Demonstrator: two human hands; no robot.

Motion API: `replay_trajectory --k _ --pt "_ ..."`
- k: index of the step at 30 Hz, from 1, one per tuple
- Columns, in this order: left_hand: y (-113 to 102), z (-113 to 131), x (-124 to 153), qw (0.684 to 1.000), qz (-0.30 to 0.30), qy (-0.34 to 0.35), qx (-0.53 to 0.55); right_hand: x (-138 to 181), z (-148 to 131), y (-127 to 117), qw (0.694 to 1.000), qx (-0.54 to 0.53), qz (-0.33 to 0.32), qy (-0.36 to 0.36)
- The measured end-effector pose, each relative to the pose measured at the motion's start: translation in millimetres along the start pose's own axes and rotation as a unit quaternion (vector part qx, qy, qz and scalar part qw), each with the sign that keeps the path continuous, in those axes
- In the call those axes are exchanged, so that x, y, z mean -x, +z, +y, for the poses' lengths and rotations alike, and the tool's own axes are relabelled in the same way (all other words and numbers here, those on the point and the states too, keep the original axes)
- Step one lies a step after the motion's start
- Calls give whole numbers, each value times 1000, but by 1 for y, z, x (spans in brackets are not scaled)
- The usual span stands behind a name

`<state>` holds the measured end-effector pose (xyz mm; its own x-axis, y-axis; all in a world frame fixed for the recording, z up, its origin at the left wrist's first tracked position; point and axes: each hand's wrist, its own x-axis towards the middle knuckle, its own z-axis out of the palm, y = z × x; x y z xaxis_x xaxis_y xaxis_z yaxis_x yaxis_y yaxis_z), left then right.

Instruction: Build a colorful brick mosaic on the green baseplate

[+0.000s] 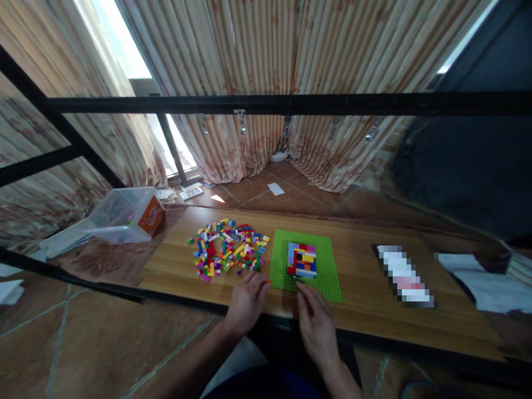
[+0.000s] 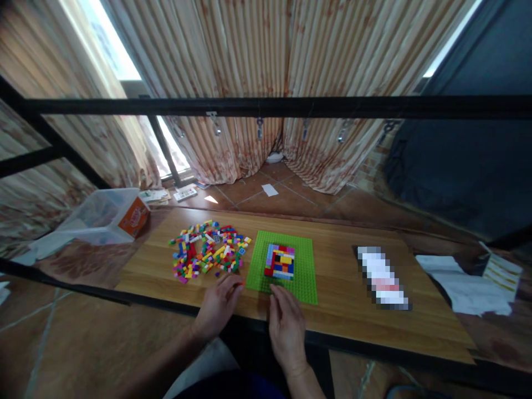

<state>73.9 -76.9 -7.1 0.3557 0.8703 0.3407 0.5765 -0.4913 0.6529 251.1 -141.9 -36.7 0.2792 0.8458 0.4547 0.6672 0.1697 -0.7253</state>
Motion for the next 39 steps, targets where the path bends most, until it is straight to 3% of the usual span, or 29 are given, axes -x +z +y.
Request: replay_trajectory --k 4,8,13,20,24,32,39 --pt "16 29 -4 989 -112 28 90 14 -23 -2 983 -110 -21 146" --pt "28 40 -7 981 -140 12 136 7 -23 -15 968 -147 -32 199" --pt "34 40 -14 979 -102 -17 176 -5 -12 -27 968 -131 -50 209" --pt "39 17 -24 995 -16 -2 101 -56 21 -30 970 3 83 229" --pt "45 5 -23 997 -32 16 68 -74 31 -20 977 38 82 192" --pt "50 2 -23 997 -55 27 48 -71 24 -10 983 73 65 156" --pt "53 1 -21 997 -58 26 39 -74 37 -13 980 -48 56 186"
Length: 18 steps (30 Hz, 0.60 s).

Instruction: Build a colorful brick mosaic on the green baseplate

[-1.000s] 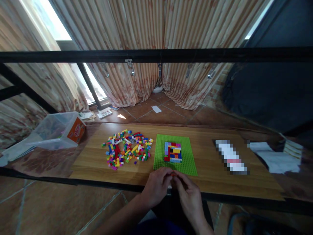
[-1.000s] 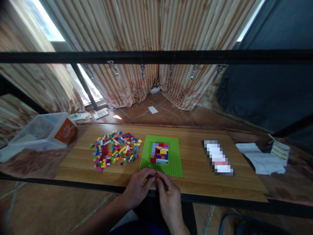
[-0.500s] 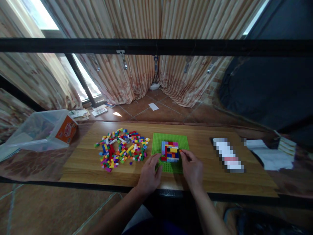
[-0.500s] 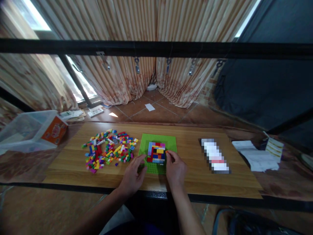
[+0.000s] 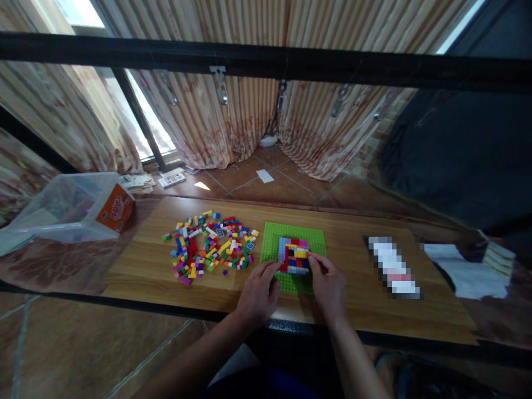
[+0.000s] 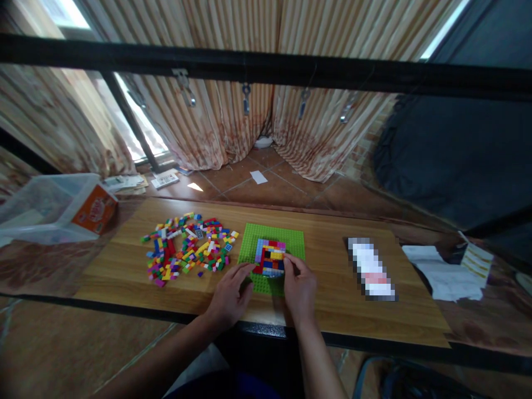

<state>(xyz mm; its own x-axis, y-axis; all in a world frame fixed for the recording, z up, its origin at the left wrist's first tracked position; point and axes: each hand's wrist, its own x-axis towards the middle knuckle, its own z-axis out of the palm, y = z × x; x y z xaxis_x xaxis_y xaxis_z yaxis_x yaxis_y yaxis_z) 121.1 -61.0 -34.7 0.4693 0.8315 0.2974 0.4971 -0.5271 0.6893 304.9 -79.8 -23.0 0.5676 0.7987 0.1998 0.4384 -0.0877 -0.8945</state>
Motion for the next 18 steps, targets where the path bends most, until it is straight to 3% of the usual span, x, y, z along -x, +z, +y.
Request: replay_trajectory --k 6,18 --pt "-2 3 0 1000 6 -1 3 -17 9 -4 997 -51 26 61" --pt "-3 4 0 1000 1 1 1 -34 11 6 994 62 -45 73"
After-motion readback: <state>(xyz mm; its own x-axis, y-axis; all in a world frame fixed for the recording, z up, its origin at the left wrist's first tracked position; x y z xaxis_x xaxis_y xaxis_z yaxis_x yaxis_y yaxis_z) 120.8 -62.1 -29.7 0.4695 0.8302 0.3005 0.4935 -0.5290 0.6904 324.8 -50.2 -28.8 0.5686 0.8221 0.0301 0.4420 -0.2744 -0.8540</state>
